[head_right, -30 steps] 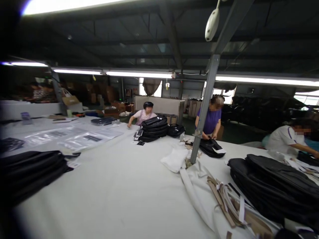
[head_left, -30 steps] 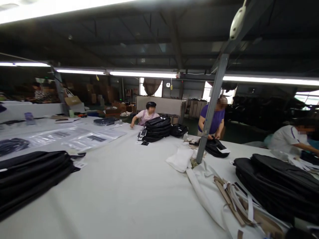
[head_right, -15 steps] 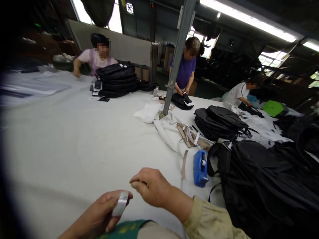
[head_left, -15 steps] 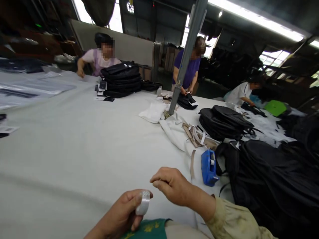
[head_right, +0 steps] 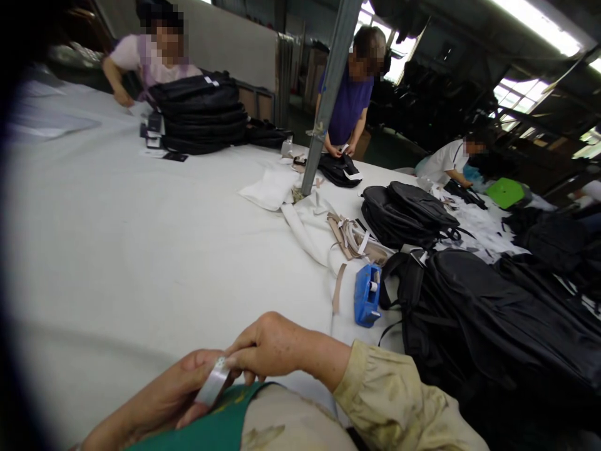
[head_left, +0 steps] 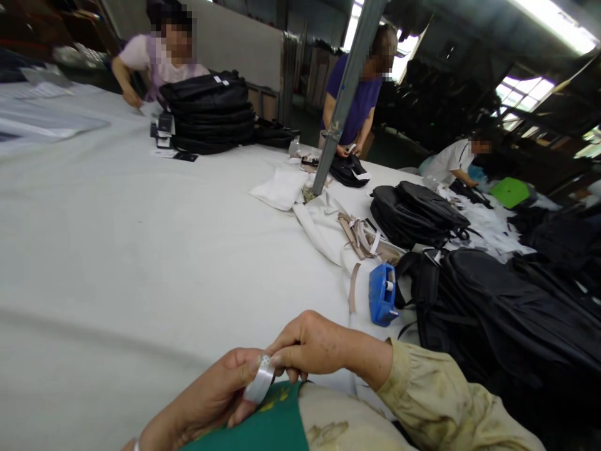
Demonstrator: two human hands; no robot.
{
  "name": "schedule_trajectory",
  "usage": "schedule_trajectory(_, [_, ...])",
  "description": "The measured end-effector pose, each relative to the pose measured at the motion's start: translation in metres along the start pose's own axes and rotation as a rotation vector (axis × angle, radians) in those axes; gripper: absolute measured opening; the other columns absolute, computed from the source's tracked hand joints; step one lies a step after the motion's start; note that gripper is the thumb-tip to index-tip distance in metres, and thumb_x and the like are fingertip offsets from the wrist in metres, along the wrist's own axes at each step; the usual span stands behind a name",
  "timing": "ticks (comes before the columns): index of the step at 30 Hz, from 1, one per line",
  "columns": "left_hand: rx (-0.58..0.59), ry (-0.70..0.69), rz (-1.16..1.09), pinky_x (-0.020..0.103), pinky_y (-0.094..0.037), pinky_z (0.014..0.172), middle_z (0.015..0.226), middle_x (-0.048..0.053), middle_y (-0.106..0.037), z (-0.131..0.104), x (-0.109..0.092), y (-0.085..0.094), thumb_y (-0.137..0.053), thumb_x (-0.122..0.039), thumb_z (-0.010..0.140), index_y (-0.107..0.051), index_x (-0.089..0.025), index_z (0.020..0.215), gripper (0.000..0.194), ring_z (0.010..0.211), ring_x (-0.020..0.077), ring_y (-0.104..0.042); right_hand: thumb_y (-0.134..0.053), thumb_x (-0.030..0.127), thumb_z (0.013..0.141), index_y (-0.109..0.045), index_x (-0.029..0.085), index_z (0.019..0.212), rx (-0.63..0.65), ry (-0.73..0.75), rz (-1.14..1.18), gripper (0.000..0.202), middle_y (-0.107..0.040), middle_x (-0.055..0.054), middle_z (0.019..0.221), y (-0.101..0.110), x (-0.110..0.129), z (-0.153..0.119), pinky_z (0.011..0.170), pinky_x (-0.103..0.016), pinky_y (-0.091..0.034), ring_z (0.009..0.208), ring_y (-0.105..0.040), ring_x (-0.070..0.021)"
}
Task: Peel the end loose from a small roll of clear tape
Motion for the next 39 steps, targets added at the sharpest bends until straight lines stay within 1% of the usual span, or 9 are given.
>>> schedule_trajectory(7, [0.032, -0.005, -0.026, 0.024, -0.015, 0.043, 0.04, -0.005, -0.041, 0.0007, -0.0017, -0.0029, -0.063, -0.067, 0.082, -0.069, -0.011, 0.086, 0.056, 0.037, 0.0057, -0.021, -0.056, 0.022, 0.089, -0.079, 0.015, 0.099, -0.155, 0.079, -0.126, 0.026, -0.063, 0.001, 0.06, -0.0026, 0.0062, -0.0046, 0.054, -0.015, -0.047, 0.055, -0.058, -0.0072])
schedule_trajectory(9, [0.019, -0.009, -0.026, 0.024, -0.015, 0.044, 0.04, -0.005, -0.041, 0.0007, -0.0006, -0.0003, -0.062, -0.061, 0.085, -0.069, -0.012, 0.088, 0.05, 0.037, 0.0058, -0.021, -0.054, 0.02, 0.089, -0.078, 0.015, 0.102, -0.142, 0.069, -0.073, 0.028, -0.064, 0.0, 0.063, -0.0032, 0.0057, -0.0033, 0.053, -0.016, -0.048, 0.054, -0.058, -0.0072])
schedule_trajectory(12, [0.008, -0.024, -0.037, 0.024, -0.017, 0.045, 0.041, -0.005, -0.043, 0.001, 0.001, 0.003, -0.06, -0.053, 0.09, -0.068, -0.012, 0.091, 0.042, 0.038, 0.0061, -0.021, -0.055, 0.025, 0.089, -0.076, 0.013, 0.109, -0.049, 0.05, 0.07, 0.031, -0.067, -0.003, 0.07, -0.0051, 0.002, -0.0003, 0.053, -0.018, -0.051, 0.056, -0.059, -0.0082])
schedule_trajectory(15, [0.016, -0.037, -0.06, 0.023, -0.018, 0.046, 0.041, -0.004, -0.042, 0.0012, 0.0014, 0.0022, -0.058, -0.047, 0.092, -0.069, -0.011, 0.09, 0.038, 0.039, 0.0066, -0.021, -0.061, 0.028, 0.088, -0.076, 0.015, 0.11, -0.012, 0.069, 0.07, 0.03, -0.065, -0.001, 0.066, -0.0035, 0.0027, 0.0004, 0.054, -0.017, -0.051, 0.057, -0.06, -0.0087])
schedule_trajectory(20, [0.034, -0.029, -0.071, 0.023, -0.018, 0.047, 0.041, -0.004, -0.042, 0.0006, 0.0018, -0.002, -0.057, -0.043, 0.093, -0.069, -0.011, 0.09, 0.034, 0.04, 0.0066, -0.021, -0.057, 0.022, 0.088, -0.077, 0.014, 0.105, -0.025, 0.025, 0.02, 0.028, -0.062, 0.0, 0.06, -0.0056, 0.0049, -0.0018, 0.052, -0.018, -0.052, 0.052, -0.059, -0.0089])
schedule_trajectory(26, [0.002, -0.051, -0.005, 0.025, -0.017, 0.048, 0.041, -0.005, -0.04, 0.0002, 0.002, 0.0012, -0.054, -0.051, 0.094, -0.069, -0.012, 0.09, 0.042, 0.041, 0.0077, -0.021, -0.051, 0.013, 0.085, -0.078, 0.017, 0.102, -0.163, 0.093, -0.15, 0.033, -0.064, 0.001, 0.063, -0.0068, 0.0025, -0.0023, 0.054, -0.015, -0.047, 0.057, -0.059, -0.0079])
schedule_trajectory(31, [0.024, -0.042, -0.013, 0.024, -0.016, 0.046, 0.041, -0.006, -0.039, 0.0003, 0.0012, -0.0008, -0.054, -0.048, 0.093, -0.069, -0.013, 0.09, 0.039, 0.038, 0.0064, -0.019, -0.055, 0.026, 0.089, -0.076, 0.014, 0.109, -0.063, 0.064, 0.061, 0.032, -0.065, -0.001, 0.067, -0.0084, -0.0012, -0.0024, 0.055, -0.017, -0.05, 0.056, -0.059, -0.0086])
schedule_trajectory(34, [0.018, -0.037, -0.031, 0.024, -0.016, 0.046, 0.039, -0.006, -0.039, 0.0001, 0.0018, -0.0009, -0.056, -0.049, 0.093, -0.069, -0.012, 0.089, 0.039, 0.038, 0.0065, -0.019, -0.06, 0.026, 0.088, -0.077, 0.016, 0.107, -0.066, 0.088, -0.021, 0.028, -0.064, 0.0, 0.063, -0.0057, 0.0049, -0.0042, 0.056, -0.016, -0.05, 0.056, -0.059, -0.008])
schedule_trajectory(39, [0.024, -0.041, -0.044, 0.025, -0.015, 0.047, 0.039, -0.006, -0.038, -0.0003, 0.0059, 0.0005, -0.052, -0.046, 0.095, -0.069, -0.013, 0.094, 0.037, 0.038, 0.007, -0.017, -0.053, 0.02, 0.09, -0.078, 0.015, 0.105, -0.097, 0.114, -0.117, 0.029, -0.064, 0.001, 0.063, -0.0072, 0.0064, -0.0023, 0.056, -0.016, -0.05, 0.056, -0.06, -0.0082])
Point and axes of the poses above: each hand's wrist, its own z-axis towards the middle knuckle, its own y-axis out of the back of the hand, x = y × z, the point moved 6 cm from there along z, towards the middle knuckle
